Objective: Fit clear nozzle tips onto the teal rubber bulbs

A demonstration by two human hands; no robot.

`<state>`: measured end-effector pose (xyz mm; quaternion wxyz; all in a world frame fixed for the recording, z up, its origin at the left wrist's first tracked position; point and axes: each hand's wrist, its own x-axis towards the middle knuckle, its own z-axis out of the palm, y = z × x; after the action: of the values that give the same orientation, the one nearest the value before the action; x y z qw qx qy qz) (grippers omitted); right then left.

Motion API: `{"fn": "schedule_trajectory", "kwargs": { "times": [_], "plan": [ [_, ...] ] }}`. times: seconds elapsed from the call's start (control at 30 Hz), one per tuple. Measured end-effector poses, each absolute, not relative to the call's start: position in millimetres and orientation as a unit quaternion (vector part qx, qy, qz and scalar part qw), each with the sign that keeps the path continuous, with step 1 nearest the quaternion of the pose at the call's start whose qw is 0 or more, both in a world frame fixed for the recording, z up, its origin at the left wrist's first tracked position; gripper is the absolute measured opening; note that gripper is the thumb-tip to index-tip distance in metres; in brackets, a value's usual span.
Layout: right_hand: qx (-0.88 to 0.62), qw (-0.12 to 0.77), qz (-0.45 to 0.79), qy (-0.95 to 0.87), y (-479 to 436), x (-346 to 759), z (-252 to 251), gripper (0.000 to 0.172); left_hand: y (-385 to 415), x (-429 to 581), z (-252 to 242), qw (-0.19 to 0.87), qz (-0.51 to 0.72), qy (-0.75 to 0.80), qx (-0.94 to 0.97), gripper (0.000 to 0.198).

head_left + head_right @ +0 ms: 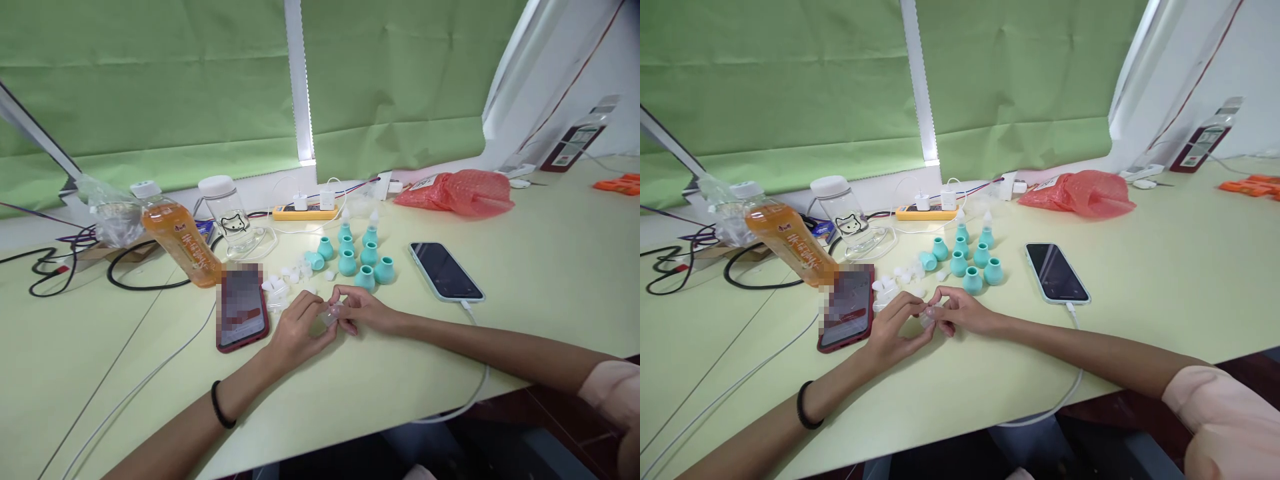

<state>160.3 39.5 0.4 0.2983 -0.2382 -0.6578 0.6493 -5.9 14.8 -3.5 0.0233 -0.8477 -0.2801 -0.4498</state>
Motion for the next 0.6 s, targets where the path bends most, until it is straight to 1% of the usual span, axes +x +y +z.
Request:
{"fn": "schedule_trajectory", "kwargs": {
  "times": [0.13, 0.23, 0.3, 0.43, 0.5, 0.6],
  "plan": [
    [-0.262, 0.359, 0.626, -0.641, 41.1, 159.2, -1.9, 0.021, 12.7, -5.9, -3.8, -0.049, -0.448, -0.355, -0.819, 0.022],
    [-0.272, 0.384, 0.617, -0.631, 41.4, 158.7, -3.1, 0.023, 11.0, -5.0, -0.7, -0.111, -0.458, -0.388, -0.792, 0.021],
    [-0.279, 0.400, 0.600, -0.634, 40.2, 158.9, -3.2, 0.024, 10.2, -4.0, 3.1, -0.202, -0.459, -0.403, -0.766, 0.022],
    [-0.274, 0.433, 0.535, -0.672, 35.4, 160.2, -1.7, 0.028, 10.9, -2.5, 12.6, -0.433, -0.453, -0.416, -0.659, 0.024],
    [-0.264, 0.433, 0.505, -0.699, 33.5, 160.6, -1.8, 0.027, 11.5, -2.4, 16.5, -0.497, -0.446, -0.409, -0.622, 0.025],
    [-0.272, 0.431, 0.474, -0.718, 32.5, 160.1, -4.8, 0.024, 10.8, -2.4, 19.5, -0.526, -0.445, -0.406, -0.601, 0.026]
  ]
}}
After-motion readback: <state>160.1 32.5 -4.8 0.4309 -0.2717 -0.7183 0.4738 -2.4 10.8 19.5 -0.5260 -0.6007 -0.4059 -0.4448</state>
